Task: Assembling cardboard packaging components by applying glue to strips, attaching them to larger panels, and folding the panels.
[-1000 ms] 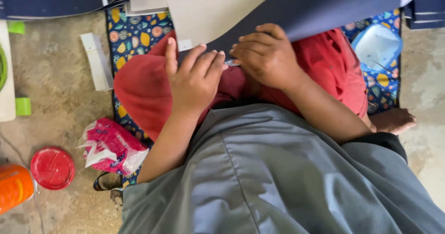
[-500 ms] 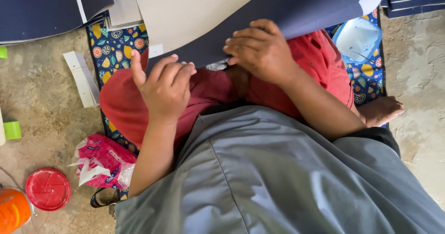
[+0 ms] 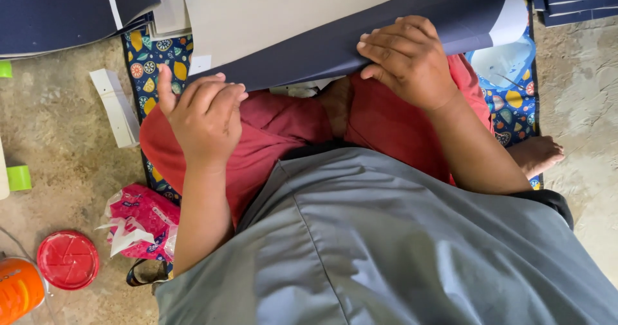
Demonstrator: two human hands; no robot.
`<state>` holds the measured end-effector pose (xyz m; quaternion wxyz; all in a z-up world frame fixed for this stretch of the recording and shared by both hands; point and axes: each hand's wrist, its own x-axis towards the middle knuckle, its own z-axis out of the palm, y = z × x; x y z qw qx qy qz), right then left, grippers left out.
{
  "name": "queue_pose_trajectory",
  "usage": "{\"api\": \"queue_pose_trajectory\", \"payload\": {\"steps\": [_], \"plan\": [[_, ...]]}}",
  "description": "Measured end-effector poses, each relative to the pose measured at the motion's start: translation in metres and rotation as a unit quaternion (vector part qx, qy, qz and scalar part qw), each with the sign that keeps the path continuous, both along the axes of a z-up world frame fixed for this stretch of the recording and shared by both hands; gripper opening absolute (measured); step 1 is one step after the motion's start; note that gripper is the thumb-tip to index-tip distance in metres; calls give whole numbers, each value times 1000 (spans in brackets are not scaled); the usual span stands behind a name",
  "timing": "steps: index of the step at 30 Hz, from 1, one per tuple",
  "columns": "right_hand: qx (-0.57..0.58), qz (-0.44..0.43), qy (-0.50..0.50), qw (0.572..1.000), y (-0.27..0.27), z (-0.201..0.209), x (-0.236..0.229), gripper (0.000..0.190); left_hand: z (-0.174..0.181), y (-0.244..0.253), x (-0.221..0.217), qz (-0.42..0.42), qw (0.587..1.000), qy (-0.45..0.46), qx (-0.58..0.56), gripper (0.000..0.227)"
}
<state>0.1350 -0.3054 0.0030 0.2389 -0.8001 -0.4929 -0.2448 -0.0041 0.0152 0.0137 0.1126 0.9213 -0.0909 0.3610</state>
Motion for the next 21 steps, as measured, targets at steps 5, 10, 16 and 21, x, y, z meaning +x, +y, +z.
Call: {"api": "queue_pose_trajectory", "payload": {"steps": [5,10,16,21], "plan": [[16,7,-15,1000,6,-4,2,26,5,2,-2,-4,1000,4,1,11],[25,7,-26,999,8,-3,1,17,5,3,0,-3,1000,4,-5,10],[39,-7,-55,998,19,-4,-5,13,-10,-36,18,11,997,54,59,30],[41,-11,-66,997,33,5,-16,12,-23,-85,43,-37,998,-27,47,19]]}}
